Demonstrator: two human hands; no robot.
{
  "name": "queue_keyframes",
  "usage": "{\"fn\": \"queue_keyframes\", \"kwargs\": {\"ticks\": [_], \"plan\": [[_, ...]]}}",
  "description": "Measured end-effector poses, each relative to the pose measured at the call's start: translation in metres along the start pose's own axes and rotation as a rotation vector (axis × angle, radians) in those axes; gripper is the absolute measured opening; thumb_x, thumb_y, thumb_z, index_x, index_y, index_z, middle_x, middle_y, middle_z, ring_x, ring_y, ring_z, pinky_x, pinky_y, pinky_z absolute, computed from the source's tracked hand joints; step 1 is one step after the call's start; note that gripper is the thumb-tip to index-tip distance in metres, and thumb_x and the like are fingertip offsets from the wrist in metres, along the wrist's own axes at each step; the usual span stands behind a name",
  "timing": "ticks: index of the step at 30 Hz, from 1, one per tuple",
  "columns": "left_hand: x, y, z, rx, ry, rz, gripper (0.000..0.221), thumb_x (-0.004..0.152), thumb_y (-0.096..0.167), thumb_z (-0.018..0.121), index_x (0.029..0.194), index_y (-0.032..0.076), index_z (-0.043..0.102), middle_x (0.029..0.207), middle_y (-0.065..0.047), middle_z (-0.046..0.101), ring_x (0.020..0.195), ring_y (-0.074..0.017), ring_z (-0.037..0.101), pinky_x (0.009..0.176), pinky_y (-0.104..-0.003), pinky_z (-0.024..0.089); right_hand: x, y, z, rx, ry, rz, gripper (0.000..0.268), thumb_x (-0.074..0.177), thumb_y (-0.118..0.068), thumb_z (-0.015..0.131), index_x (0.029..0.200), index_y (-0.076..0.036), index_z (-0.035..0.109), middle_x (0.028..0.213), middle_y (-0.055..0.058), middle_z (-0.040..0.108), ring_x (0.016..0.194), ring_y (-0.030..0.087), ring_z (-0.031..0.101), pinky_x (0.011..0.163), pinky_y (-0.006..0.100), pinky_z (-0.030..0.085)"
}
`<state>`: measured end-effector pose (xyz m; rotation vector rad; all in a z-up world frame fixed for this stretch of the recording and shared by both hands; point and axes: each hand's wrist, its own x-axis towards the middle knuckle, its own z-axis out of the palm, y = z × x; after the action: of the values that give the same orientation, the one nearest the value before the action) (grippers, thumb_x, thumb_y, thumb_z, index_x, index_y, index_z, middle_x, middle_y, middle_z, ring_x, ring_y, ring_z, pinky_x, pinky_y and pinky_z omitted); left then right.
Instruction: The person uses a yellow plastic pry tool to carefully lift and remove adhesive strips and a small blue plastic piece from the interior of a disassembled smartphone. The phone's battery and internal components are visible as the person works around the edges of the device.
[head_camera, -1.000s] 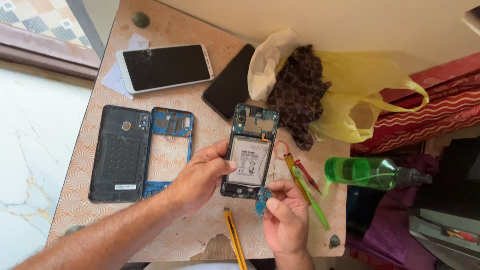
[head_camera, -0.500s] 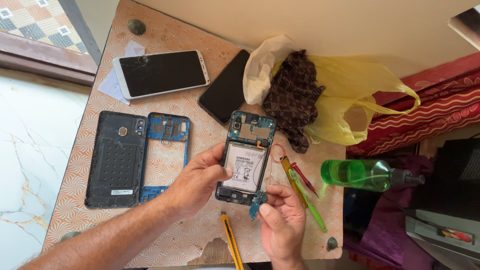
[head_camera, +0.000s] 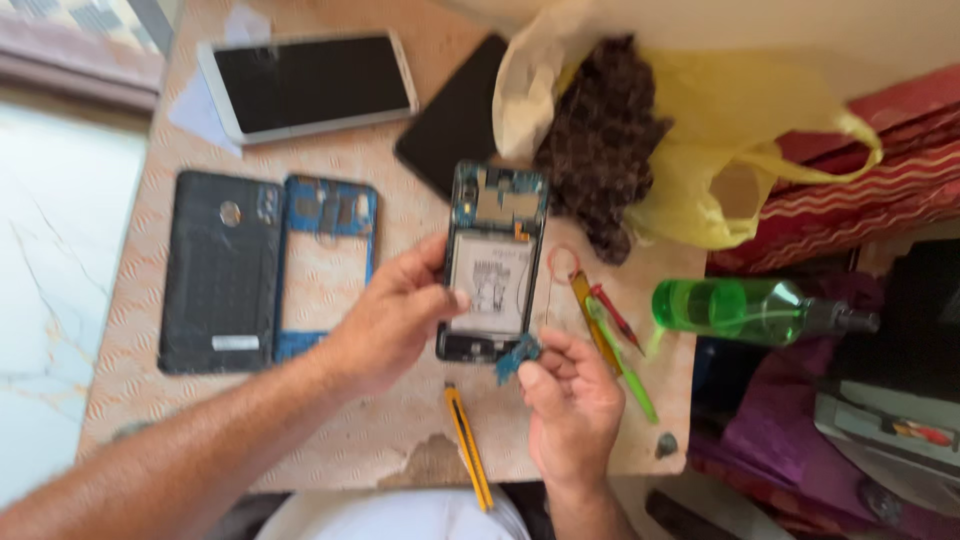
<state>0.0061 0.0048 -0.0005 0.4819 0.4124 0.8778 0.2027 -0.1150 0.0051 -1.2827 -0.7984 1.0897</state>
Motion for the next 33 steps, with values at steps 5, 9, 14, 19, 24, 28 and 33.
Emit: {"fn": "queue_keyframes", "kwargs": {"ticks": [5, 9, 14, 19, 24, 28, 33], "plan": [[-0.0011, 0.001, -0.0013, 0.0, -0.033, 0.033, 0.052, 0.089, -0.004, 0.053, 0.141, -0.001, 0.053, 0.125, -0.011, 0.068, 0.113, -0.0164, 0.065, 0.101, -0.032, 0.053, -0.0009, -0.0027, 0.0034, -0.005, 0.0, -0.026, 0.037, 0.088, 0.008, 0.073, 0.124, 0.009, 0.064, 0.099, 0.014, 0.074, 0.078, 0.011, 0.066, 0.065, 0.021, 0.05], [-0.0013, -0.0005, -0.0014, 0.04, 0.016, 0.013, 0.054, 0.09, -0.004, 0.054, 0.143, 0.002, 0.052, 0.121, -0.01, 0.068, 0.105, -0.0137, 0.063, 0.086, -0.029, 0.051, -0.0012, -0.0029, 0.0043, 0.008, 0.007, -0.04, 0.037, 0.088, 0.008, 0.073, 0.123, 0.009, 0.063, 0.102, 0.015, 0.075, 0.081, 0.012, 0.068, 0.068, 0.022, 0.052], [-0.0017, -0.002, -0.0017, 0.017, 0.013, 0.022, 0.05, 0.091, -0.002, 0.055, 0.141, 0.002, 0.053, 0.119, -0.008, 0.068, 0.106, -0.0127, 0.064, 0.089, -0.028, 0.054, -0.0005, -0.003, 0.003, 0.048, 0.009, -0.062, 0.036, 0.089, 0.009, 0.073, 0.123, 0.009, 0.062, 0.102, 0.016, 0.075, 0.082, 0.013, 0.069, 0.07, 0.024, 0.053], [-0.0006, -0.002, -0.0028, 0.047, 0.028, 0.011, 0.052, 0.089, 0.0, 0.057, 0.141, 0.005, 0.053, 0.115, -0.005, 0.069, 0.098, -0.0091, 0.062, 0.08, -0.024, 0.051, 0.0015, -0.0035, 0.001, 0.062, 0.019, -0.069, 0.038, 0.09, 0.01, 0.073, 0.126, 0.009, 0.061, 0.101, 0.015, 0.075, 0.079, 0.012, 0.067, 0.071, 0.024, 0.053], [-0.0008, -0.0031, -0.0036, 0.081, 0.044, 0.003, 0.052, 0.089, 0.001, 0.058, 0.141, 0.005, 0.055, 0.111, -0.003, 0.07, 0.088, -0.0059, 0.06, 0.068, -0.021, 0.045, 0.0045, -0.004, -0.0001, 0.053, 0.03, -0.057, 0.037, 0.089, 0.01, 0.072, 0.124, 0.008, 0.06, 0.102, 0.015, 0.075, 0.08, 0.012, 0.068, 0.07, 0.024, 0.053], [-0.0007, -0.0026, -0.0026, 0.086, 0.033, 0.021, 0.053, 0.089, -0.001, 0.057, 0.141, 0.004, 0.054, 0.114, -0.004, 0.07, 0.095, -0.0074, 0.062, 0.077, -0.023, 0.049, 0.0047, -0.0033, -0.0001, 0.051, 0.026, -0.05, 0.037, 0.089, 0.01, 0.072, 0.124, 0.008, 0.06, 0.102, 0.016, 0.075, 0.081, 0.012, 0.068, 0.07, 0.024, 0.053], [-0.0004, -0.0024, -0.0031, 0.09, 0.024, 0.029, 0.054, 0.09, -0.003, 0.056, 0.144, 0.003, 0.054, 0.119, -0.008, 0.069, 0.101, -0.0109, 0.062, 0.084, -0.027, 0.05, 0.0043, -0.0025, 0.0009, 0.037, 0.031, -0.042, 0.038, 0.088, 0.009, 0.072, 0.124, 0.008, 0.061, 0.1, 0.015, 0.075, 0.08, 0.011, 0.067, 0.068, 0.023, 0.052]]}}
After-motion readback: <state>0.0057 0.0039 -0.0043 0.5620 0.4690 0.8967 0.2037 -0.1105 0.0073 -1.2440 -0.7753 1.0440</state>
